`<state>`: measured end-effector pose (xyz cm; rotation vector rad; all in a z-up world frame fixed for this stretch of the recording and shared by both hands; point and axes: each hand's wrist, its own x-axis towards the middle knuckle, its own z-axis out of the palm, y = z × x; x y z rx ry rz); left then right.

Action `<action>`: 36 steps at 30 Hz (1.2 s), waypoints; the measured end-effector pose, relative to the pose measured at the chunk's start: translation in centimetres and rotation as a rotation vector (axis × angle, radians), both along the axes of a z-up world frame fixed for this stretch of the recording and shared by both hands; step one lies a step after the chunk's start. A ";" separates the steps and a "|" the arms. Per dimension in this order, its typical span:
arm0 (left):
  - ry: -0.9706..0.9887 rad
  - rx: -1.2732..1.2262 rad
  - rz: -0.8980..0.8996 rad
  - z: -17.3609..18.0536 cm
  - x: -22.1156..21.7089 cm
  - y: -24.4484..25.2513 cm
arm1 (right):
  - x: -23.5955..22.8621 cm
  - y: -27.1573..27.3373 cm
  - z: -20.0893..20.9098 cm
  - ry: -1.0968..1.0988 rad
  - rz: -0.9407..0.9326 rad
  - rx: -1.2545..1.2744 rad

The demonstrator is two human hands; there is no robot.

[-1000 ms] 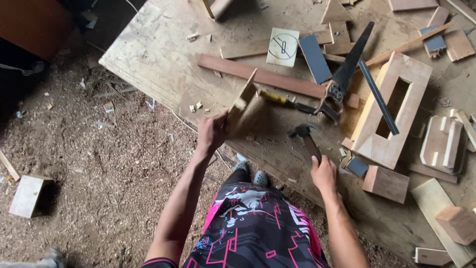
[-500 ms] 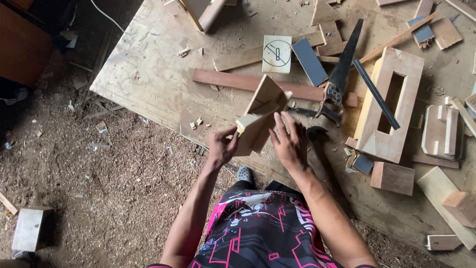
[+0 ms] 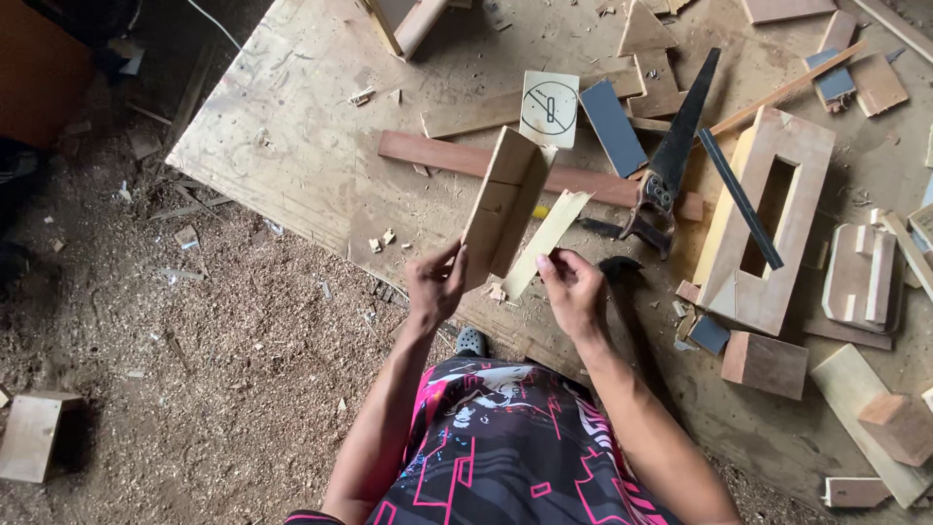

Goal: The person assembles a small wooden box by fitting a thin strip into a groove on a larger board and tapping it with a hammer. They then use a chisel to adjust the fit and continue hammering the strip into place.

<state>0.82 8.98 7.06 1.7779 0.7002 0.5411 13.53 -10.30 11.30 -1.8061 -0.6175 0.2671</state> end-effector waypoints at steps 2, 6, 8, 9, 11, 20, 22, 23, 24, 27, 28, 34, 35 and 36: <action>-0.045 0.060 -0.013 -0.3 0.1 0.0 | 0.2 0.4 0.3 0.162 0.030 -0.020; -0.197 -0.069 0.010 -2.7 -0.1 -2.0 | -0.4 0.2 0.2 0.232 0.023 -0.039; -0.228 -0.300 0.080 -4.6 0.5 -2.3 | -0.3 0.4 -0.5 0.229 -0.005 0.037; -0.217 -0.434 0.123 -5.8 0.6 -2.7 | -0.4 0.1 -1.1 0.207 -0.018 0.095; -0.199 -0.605 0.096 -8.6 0.4 -3.1 | -0.1 -0.9 -2.5 0.183 -0.049 0.183; 0.119 -0.905 -0.380 -17.7 -0.4 -7.6 | 2.2 -10.7 -6.9 0.345 -0.383 0.102; 0.316 -0.976 -0.435 -17.5 -0.3 -8.2 | 1.8 -12.8 -7.5 0.398 -0.412 0.092; 0.301 -0.892 -0.487 -17.0 -0.1 -8.2 | 1.6 -13.5 -7.9 0.374 -0.417 0.065; 0.285 -0.808 -0.539 -16.5 0.3 -8.1 | 1.4 -14.2 -8.2 0.350 -0.422 0.038; 0.459 -0.787 -0.542 -15.1 1.3 -8.4 | 0.6 -15.8 -9.5 0.353 -0.441 -0.016; 0.554 -0.818 -0.519 -14.8 1.6 -8.8 | 0.3 -16.3 -9.7 0.365 -0.450 -0.030; 0.213 -0.402 -0.431 -15.3 3.8 -5.2 | -0.6 -17.0 -10.2 0.399 -0.473 -0.039; 0.152 -0.161 -0.406 -15.5 4.2 -3.2 | -0.7 -17.1 -10.1 0.400 -0.465 -0.032; 0.253 -0.242 -0.379 -15.4 4.5 -0.9 | -0.7 -17.1 -9.9 0.402 -0.457 -0.025</action>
